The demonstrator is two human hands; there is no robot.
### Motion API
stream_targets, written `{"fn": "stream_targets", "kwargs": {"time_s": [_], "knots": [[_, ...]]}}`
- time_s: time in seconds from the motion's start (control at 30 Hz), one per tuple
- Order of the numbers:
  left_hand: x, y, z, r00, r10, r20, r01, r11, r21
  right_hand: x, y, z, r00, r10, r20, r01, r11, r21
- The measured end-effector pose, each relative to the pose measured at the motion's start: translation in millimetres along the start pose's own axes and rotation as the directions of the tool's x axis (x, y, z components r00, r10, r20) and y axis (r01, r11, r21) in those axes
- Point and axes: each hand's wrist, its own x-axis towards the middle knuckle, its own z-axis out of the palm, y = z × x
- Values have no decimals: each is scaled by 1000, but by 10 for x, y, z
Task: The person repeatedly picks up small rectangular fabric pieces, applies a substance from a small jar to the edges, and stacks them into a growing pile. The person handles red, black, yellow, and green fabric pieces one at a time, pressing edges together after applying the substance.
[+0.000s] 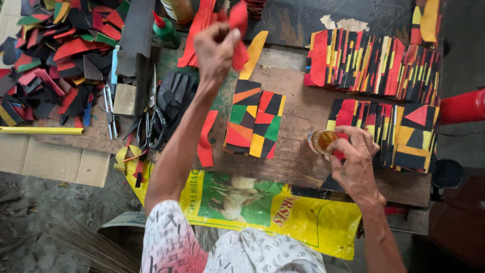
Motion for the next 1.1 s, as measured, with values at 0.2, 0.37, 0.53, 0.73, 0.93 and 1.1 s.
{"fn": "stream_targets", "kwargs": {"time_s": [0.2, 0.37, 0.53, 0.73, 0.93, 1.1], "knots": [[-1226, 882, 78, 850, -391, 354, 526, 666, -528, -61, -363, 131, 977, 113, -179, 9, 823, 568], [-1772, 1124, 341, 818, -394, 419, 574, 511, -640, -27, -629, 460, 959, 219, 180, -225, 204, 953], [-1927, 889, 342, 714, -429, 554, 700, 425, -573, -50, -528, 559, 950, 236, 207, -262, 235, 936], [-2047, 709, 519, 881, -363, 302, 470, 747, -470, -256, -555, 553, 933, 304, 191, -299, 365, 882], [-2189, 873, 572, 940, -278, 198, 331, 885, -328, -423, -651, 457, 962, 241, 129, -225, 431, 874], [-2168, 949, 583, 930, -316, 190, 367, 836, -408, -508, -714, 455, 925, 333, 182, -313, 399, 862]]}}
